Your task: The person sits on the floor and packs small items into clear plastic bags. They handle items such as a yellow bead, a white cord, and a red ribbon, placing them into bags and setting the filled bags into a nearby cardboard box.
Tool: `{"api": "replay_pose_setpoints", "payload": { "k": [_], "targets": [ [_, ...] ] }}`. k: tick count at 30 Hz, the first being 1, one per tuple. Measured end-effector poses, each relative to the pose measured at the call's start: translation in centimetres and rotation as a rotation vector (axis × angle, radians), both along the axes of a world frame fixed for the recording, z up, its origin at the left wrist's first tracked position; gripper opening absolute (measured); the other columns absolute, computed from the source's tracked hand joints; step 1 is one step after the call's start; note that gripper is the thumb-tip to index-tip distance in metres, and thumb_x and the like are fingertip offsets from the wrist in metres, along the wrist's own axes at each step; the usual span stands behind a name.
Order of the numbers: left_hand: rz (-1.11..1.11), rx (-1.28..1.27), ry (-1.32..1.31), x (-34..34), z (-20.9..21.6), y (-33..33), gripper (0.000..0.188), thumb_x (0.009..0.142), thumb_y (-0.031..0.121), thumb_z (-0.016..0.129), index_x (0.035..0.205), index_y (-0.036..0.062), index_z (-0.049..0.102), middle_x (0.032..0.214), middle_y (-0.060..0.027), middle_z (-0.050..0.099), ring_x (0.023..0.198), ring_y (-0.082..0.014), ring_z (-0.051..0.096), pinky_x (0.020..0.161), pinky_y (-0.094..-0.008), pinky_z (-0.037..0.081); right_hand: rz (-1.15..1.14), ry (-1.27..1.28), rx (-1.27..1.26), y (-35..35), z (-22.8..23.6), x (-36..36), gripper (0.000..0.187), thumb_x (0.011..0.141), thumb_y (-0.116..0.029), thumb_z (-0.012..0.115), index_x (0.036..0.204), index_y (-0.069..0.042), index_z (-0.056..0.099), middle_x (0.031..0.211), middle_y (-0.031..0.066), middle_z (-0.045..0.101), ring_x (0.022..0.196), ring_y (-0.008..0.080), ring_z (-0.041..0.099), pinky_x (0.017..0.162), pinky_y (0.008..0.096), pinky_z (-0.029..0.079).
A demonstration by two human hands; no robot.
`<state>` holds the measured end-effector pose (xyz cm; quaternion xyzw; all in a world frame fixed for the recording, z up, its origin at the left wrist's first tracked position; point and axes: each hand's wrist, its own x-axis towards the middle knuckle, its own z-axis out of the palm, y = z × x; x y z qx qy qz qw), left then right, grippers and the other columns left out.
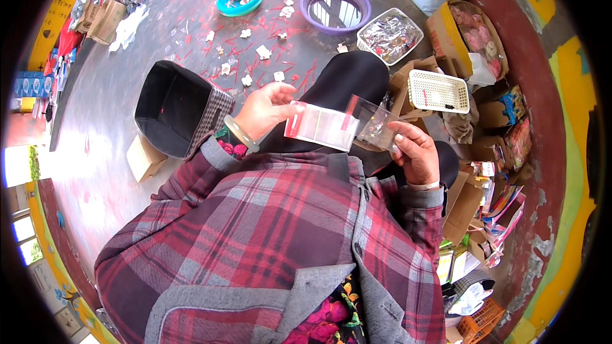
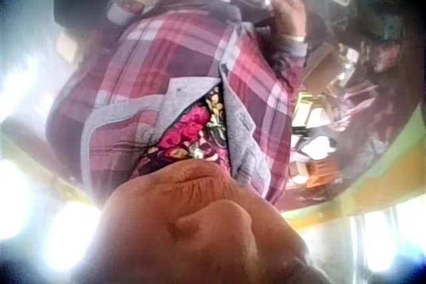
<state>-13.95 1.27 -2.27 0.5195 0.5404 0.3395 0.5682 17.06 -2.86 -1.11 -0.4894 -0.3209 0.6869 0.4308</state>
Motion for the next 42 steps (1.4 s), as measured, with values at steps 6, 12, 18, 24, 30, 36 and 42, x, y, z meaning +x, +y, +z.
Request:
{"api": "replay_pose_setpoints", "payload": {
  "k": [6, 12, 18, 24, 30, 36, 42],
  "targets": [
    [-0.104, 0.012, -0.158, 1.9, 3.8, 0.4, 0.024, 0.089, 0.02, 0.054, 0.103, 0.0008, 0.058, 0.092, -0.006, 0.063, 0.075, -0.0062, 0.056, 0.058, -0.0184, 0.044, -0.019, 0.13, 0.069, -0.5, -0.1, 0.1, 0.026, 0.08, -0.007, 0.06, 0.105, 0.0, 0.06, 0.079, 0.0005, 0.062, 0.056, 0.0041, 0.049, 0.046, 0.0156, 0.037],
    [-0.221, -0.397, -0.441, 6.2, 5.5, -0.4, 0.025, 0.089, 0.017, 0.054, 0.104, -0.0017, 0.055, 0.095, -0.0135, 0.062, 0.078, -0.0116, 0.062, 0.045, -0.0162, 0.043, 0.014, 0.081, 0.129, -0.9, 1.0, -0.6, 0.027, 0.081, -0.01, 0.061, 0.107, 0.0, 0.06, 0.083, 0.0012, 0.062, 0.058, 0.0044, 0.05, 0.047, 0.0161, 0.038],
    [-0.206, -0.466, -0.46, 7.8, 5.1, -0.2, 0.019, 0.088, 0.014, 0.054, 0.096, -0.0031, 0.058, 0.088, -0.018, 0.064, 0.063, -0.0116, 0.062, 0.041, -0.0158, 0.04, 0.031, 0.103, 0.107, -1.2, 0.6, 0.0, 0.019, 0.082, -0.008, 0.059, 0.098, 0.001, 0.061, 0.072, 0.0059, 0.062, 0.055, 0.0087, 0.055, 0.048, 0.0191, 0.043],
    [-0.18, -0.37, -0.341, 8.3, 5.2, -0.2, 0.018, 0.087, 0.014, 0.054, 0.093, -0.0024, 0.059, 0.085, -0.0159, 0.065, 0.057, -0.0086, 0.059, 0.039, -0.015, 0.038, -0.042, 0.099, -0.002, -1.1, 0.2, 0.5, 0.011, 0.083, -0.013, 0.06, 0.084, -0.002, 0.061, 0.066, 0.0067, 0.062, 0.05, 0.0111, 0.056, 0.047, 0.0187, 0.041],
    [-0.219, -0.334, -0.258, 8.2, 5.8, 0.1, 0.018, 0.087, 0.014, 0.055, 0.094, -0.0009, 0.061, 0.08, -0.0127, 0.066, 0.048, -0.0037, 0.051, 0.04, -0.0144, 0.035, -0.222, 0.134, 0.128, -0.9, -0.8, 1.7, 0.013, 0.083, -0.016, 0.061, 0.089, -0.004, 0.059, 0.076, 0.0049, 0.064, 0.061, 0.0095, 0.059, 0.051, 0.0172, 0.039],
    [-0.414, -0.288, -0.201, 9.6, 5.9, 0.0, 0.019, 0.086, 0.015, 0.056, 0.096, -0.0011, 0.06, 0.082, -0.0114, 0.066, 0.06, -0.0066, 0.059, 0.043, -0.0142, 0.038, 0.018, 0.013, 0.242, -1.6, 0.3, 0.9, 0.022, 0.079, -0.009, 0.065, 0.099, 0.0, 0.06, 0.085, 0.0041, 0.061, 0.078, 0.009, 0.056, 0.071, 0.023, 0.044],
    [-0.423, -0.272, -0.195, 10.6, 6.3, 0.2, 0.021, 0.087, 0.014, 0.055, 0.101, -0.0011, 0.057, 0.089, -0.0111, 0.065, 0.079, -0.0129, 0.064, 0.046, -0.0142, 0.041, -0.094, 0.023, 0.224, -1.9, -0.1, 1.4, 0.013, 0.082, -0.009, 0.062, 0.089, 0.002, 0.065, 0.077, 0.0038, 0.063, 0.07, 0.0089, 0.057, 0.067, 0.0216, 0.045]
  ]
}}
